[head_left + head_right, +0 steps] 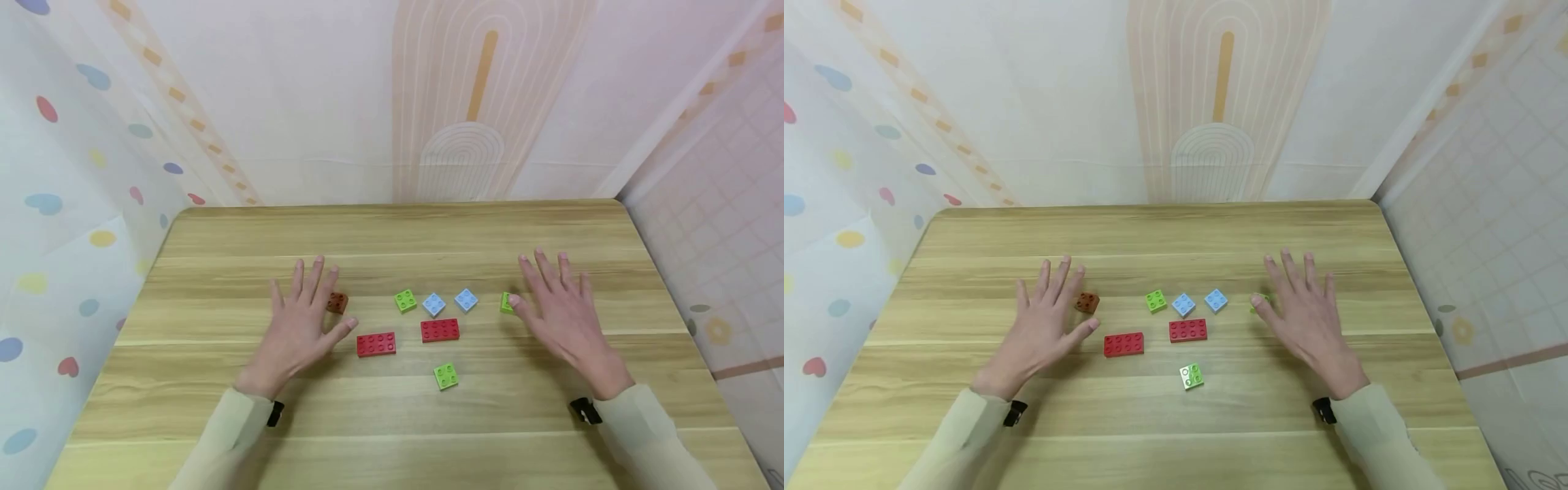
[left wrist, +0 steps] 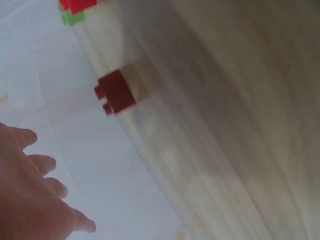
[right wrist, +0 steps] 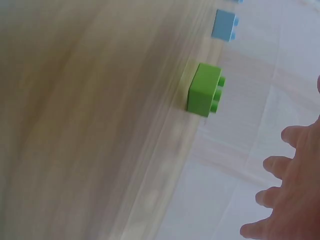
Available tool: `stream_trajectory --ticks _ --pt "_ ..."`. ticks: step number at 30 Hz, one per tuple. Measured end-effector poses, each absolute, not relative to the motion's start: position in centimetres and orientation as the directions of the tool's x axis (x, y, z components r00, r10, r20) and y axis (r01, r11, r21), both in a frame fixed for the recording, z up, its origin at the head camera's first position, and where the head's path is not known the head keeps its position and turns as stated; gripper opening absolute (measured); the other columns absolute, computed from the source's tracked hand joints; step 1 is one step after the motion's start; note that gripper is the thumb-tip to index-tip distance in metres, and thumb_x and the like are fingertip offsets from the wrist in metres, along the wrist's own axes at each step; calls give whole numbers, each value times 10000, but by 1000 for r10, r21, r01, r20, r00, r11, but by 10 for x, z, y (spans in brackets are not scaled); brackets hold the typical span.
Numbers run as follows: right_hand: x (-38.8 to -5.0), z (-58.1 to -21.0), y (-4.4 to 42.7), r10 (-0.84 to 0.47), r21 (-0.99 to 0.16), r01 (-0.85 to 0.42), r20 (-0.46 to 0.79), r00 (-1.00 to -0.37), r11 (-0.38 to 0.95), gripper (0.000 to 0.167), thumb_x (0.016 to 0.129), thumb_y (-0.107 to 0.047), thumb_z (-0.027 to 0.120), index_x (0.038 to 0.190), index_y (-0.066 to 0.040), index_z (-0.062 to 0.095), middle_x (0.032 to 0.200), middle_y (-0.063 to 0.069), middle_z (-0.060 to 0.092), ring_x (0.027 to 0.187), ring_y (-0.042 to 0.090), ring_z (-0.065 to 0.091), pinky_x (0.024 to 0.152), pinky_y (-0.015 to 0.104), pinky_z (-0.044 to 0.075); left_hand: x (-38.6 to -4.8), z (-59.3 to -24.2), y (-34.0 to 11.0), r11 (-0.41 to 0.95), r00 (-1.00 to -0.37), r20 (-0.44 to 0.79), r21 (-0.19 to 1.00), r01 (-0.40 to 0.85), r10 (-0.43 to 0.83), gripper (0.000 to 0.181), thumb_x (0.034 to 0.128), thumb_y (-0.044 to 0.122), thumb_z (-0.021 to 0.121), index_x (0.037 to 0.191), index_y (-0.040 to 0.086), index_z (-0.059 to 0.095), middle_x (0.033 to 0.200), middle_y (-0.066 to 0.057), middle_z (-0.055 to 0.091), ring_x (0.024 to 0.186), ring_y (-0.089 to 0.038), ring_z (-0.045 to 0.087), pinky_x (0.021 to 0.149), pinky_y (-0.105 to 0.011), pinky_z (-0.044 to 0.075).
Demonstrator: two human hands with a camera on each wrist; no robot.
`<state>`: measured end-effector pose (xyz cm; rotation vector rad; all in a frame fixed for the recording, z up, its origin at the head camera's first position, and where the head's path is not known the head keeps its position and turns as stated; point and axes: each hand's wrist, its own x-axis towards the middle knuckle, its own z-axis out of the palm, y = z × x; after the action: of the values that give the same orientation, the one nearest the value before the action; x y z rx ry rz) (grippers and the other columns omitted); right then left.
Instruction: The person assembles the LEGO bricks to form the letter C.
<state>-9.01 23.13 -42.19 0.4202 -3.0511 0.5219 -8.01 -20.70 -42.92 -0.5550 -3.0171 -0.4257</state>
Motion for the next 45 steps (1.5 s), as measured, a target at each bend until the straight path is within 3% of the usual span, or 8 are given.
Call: stream_trajectory --ticks 8,14,22,30,37,45 --pt "-80 -421 221 -306 -312 -317 85 -948 896 731 1087 -528 378 1660 -115 188 1717 157 105 1553 475 7 1150 806 57 -70 -432 -199 871 -897 94 212 442 432 925 963 665 558 1624 71 303 1722 -160 103 1568 -443 36 1144 -815 32" --pt "-73 -420 212 -361 -302 -366 72 -930 880 761 1076 -546 409 1653 -92 206 1714 156 142 1567 431 23 1178 769 88 -64 -435 -194 830 -863 89 243 503 497 886 955 630 599 1616 102 339 1705 -151 207 1565 -430 110 1166 -789 75" --pt "-59 -423 195 -456 -293 -446 39 -889 846 867 1005 -550 592 1664 -148 197 1729 88 104 1569 425 63 1204 725 123 -55 -437 -186 792 -840 15 325 517 542 833 974 654 574 1603 139 390 1661 -117 341 1542 -380 252 1238 -629 192" --pt "-48 -422 185 -538 -323 -518 31 -842 792 900 974 -548 647 1652 -121 237 1721 95 167 1569 407 112 1214 688 172 -59 -440 -181 748 -827 -17 438 499 562 733 923 491 762 1502 102 535 1507 -100 556 1373 -329 530 1125 -534 451" --pt "-41 -422 177 -606 -384 -568 27 -795 728 889 952 -550 690 1627 -105 319 1713 98 207 1560 401 169 1220 632 235 -67 -443 -182 738 -823 -56 480 474 565 593 893 363 829 1373 67 644 1365 -112 655 1267 -292 610 1081 -490 501" --pt "-34 -421 167 -654 -412 -612 52 -755 675 858 904 -484 784 1564 -60 437 1677 102 307 1546 347 253 1216 566 293 -70 -445 -178 755 -823 -54 437 489 565 399 908 271 823 1235 62 730 1260 -116 690 1184 -293 640 1032 -488 529"
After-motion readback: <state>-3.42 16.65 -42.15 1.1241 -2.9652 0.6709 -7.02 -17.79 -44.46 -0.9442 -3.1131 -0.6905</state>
